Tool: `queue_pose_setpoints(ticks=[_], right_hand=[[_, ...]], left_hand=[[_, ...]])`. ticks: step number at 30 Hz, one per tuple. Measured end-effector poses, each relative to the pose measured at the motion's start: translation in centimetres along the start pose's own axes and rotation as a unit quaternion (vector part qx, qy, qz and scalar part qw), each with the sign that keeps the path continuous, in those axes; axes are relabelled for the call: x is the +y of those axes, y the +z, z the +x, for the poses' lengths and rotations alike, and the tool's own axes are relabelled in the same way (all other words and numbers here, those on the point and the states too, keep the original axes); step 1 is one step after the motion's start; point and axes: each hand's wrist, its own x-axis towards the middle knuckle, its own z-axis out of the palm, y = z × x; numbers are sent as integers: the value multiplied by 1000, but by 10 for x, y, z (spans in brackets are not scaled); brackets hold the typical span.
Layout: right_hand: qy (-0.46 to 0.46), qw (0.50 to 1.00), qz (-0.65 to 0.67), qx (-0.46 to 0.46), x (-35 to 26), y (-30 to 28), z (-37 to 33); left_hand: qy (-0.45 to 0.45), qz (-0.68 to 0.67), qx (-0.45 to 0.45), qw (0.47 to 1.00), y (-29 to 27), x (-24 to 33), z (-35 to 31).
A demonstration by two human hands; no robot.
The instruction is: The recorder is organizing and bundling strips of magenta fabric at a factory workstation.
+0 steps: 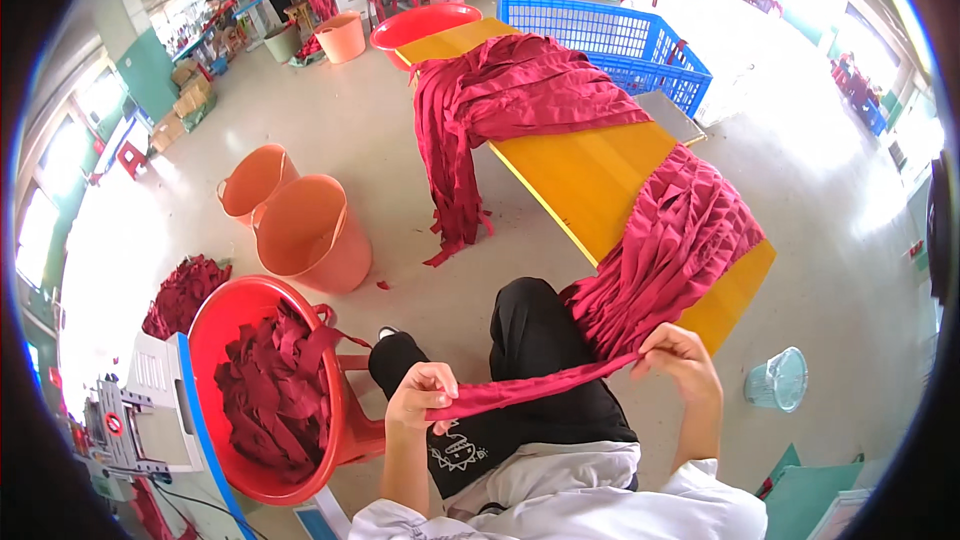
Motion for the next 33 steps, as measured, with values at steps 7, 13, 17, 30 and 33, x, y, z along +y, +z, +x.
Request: queue_pose_setpoints(ticks=[7, 13, 17, 30, 33], right_hand=[[-9, 961, -275, 28, -39, -53, 12], [-117, 854, -506, -14, -53, -42, 24], [-112, 902, -414, -57, -61, -42, 13], [-129, 973, -185, 52, -54, -46, -1], [-81, 994, 77, 20, -31, -56, -9]], left_hand=[[12, 169, 53, 984, 27, -1, 66], [-74, 284, -90, 952, 99, -15, 155], [-127, 325, -215, 912, 134, -37, 202], [-166, 246, -305, 905, 181, -86, 266], [-233, 213, -252, 915, 183, -84, 267]])
